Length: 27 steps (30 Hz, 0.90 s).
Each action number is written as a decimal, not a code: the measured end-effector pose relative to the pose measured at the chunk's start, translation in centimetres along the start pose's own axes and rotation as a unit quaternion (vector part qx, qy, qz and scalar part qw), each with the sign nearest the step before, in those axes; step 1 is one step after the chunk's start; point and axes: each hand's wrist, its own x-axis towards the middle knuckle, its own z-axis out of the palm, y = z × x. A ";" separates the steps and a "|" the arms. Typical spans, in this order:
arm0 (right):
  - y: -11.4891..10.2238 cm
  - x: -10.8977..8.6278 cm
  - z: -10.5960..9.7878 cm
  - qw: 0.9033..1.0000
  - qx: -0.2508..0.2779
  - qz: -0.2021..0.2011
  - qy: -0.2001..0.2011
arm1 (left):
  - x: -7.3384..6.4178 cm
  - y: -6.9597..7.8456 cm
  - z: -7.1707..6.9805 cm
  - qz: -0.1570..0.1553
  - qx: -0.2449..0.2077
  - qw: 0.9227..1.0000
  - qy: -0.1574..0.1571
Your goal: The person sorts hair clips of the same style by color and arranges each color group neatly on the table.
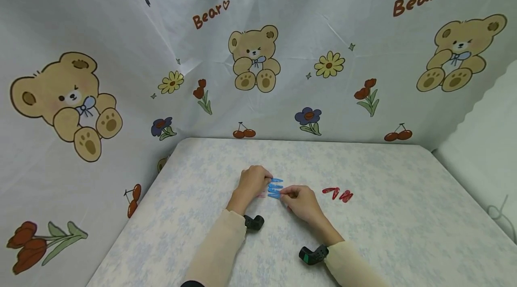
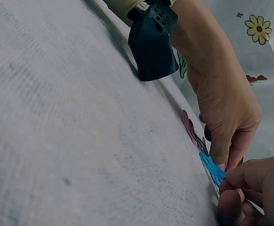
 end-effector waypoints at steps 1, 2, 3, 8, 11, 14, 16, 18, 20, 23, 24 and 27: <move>0.0 0.0 0.0 1.000 -0.002 0.000 0.000 | 0.0 0.0 0.0 0.000 0.000 1.000 0.001; 0.1 0.0 0.0 1.000 -0.006 -0.001 -0.001 | 0.0 0.0 0.0 0.000 -0.001 1.000 0.002; 0.1 0.1 0.0 1.000 -0.008 0.000 -0.001 | 0.0 0.0 0.0 0.000 -0.001 1.000 0.002; 0.3 0.2 0.1 1.000 -0.022 0.000 0.002 | -0.1 0.0 -0.1 0.001 -0.004 1.000 -0.001; 0.4 0.3 0.2 1.000 -0.027 -0.001 0.003 | -0.2 0.0 -0.2 0.001 -0.005 1.000 -0.002; 0.4 0.3 0.2 1.000 -0.029 -0.003 0.007 | -0.2 0.0 -0.3 0.000 -0.007 1.000 -0.002; 0.4 0.3 0.2 0.999 -0.031 -0.005 0.009 | -0.2 0.0 -0.3 0.000 -0.007 1.000 -0.003; 0.5 0.3 0.2 0.999 -0.033 -0.008 0.010 | -0.1 0.0 -0.3 0.000 -0.007 1.000 -0.005; 0.6 0.3 0.2 0.999 -0.035 -0.012 0.011 | -0.1 0.0 -0.2 0.000 -0.005 1.000 -0.006; 0.6 0.3 0.2 0.999 -0.040 -0.019 0.016 | 0.0 0.0 -0.1 -0.001 -0.002 1.000 -0.008; 0.6 0.3 0.2 0.999 -0.041 -0.021 0.018 | 0.0 0.0 -0.1 -0.001 -0.001 1.000 -0.009; 0.6 0.3 0.2 0.998 -0.046 -0.026 0.023 | 0.0 0.0 -0.1 -0.005 0.002 1.000 -0.011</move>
